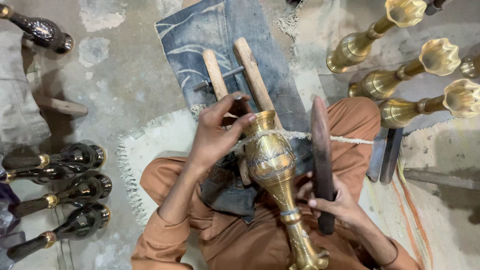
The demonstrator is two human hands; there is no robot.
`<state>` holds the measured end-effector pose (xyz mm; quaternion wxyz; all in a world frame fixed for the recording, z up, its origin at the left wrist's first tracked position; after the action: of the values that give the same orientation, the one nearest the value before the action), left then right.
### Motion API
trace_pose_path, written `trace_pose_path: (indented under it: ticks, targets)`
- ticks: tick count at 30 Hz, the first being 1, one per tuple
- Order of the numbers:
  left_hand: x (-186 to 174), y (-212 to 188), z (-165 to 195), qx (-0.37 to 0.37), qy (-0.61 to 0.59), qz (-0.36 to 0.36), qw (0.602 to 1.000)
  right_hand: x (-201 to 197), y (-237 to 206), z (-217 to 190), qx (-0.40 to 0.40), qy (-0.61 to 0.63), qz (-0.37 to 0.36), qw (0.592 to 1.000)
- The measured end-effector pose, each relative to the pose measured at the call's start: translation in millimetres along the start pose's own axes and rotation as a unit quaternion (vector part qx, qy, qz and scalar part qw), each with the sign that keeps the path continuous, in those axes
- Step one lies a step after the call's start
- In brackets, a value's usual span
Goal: The person sits cross-legged on the floor with an engraved brass vase held against a padded rest. They hold a small punch against the vase surface and repeatedly strike it with a wooden mallet, working the pattern around the vase body and repositioning the vase as they go.
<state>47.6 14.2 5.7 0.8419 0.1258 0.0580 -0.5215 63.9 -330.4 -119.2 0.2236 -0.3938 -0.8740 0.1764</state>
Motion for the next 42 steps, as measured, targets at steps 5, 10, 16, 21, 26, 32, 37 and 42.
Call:
trace_pose_path:
  ticks: [5, 10, 16, 21, 26, 32, 37, 42]
  targets:
    - [21.0, 10.7, 14.9, 0.098, 0.093, -0.018, 0.991, -24.5, -2.7, -41.0, -0.044, -0.044, 0.059, 0.996]
    - [24.0, 9.9, 28.0, 0.185, 0.157, -0.006, 0.970, -23.7, 11.9, -99.5, -0.242, -0.277, 0.108, 0.924]
    - [24.2, 8.2, 30.7, 0.183, 0.159, -0.015, 0.970, -6.7, 26.4, -167.5, -0.273, -0.550, 0.120, 0.780]
    - [21.9, 9.8, 31.1, 0.188, 0.153, 0.001, 0.970, -11.8, 26.3, -212.9, -0.314, -0.722, 0.163, 0.594]
    - [25.0, 4.1, 27.9, 0.227, 0.181, 0.003, 0.957, -9.3, 22.2, -231.8, -0.461, -0.551, 0.163, 0.676]
    - [37.0, 19.9, 23.8, 0.228, 0.191, -0.082, 0.951, -26.7, 30.9, -199.4, -0.374, -0.583, 0.196, 0.694]
    - [40.7, 34.9, 42.8, 0.222, 0.126, -0.190, 0.948, -37.4, 22.6, -153.8, -0.416, -0.517, 0.225, 0.713]
    - [52.6, 48.5, 54.6, 0.182, 0.164, -0.302, 0.922, -25.5, 10.7, -107.4, -0.437, -0.491, 0.273, 0.702]
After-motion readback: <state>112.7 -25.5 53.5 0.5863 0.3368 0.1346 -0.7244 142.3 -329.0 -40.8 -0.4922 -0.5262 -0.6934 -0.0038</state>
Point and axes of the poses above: each hand's wrist, its own y-axis towards the middle knuckle, its own x-axis out of the palm, z = x × y, the point moved 5 cm from there along y, towards the middle knuckle, and after that the axes turned 9 degrees about z, right-handed, at the moved point
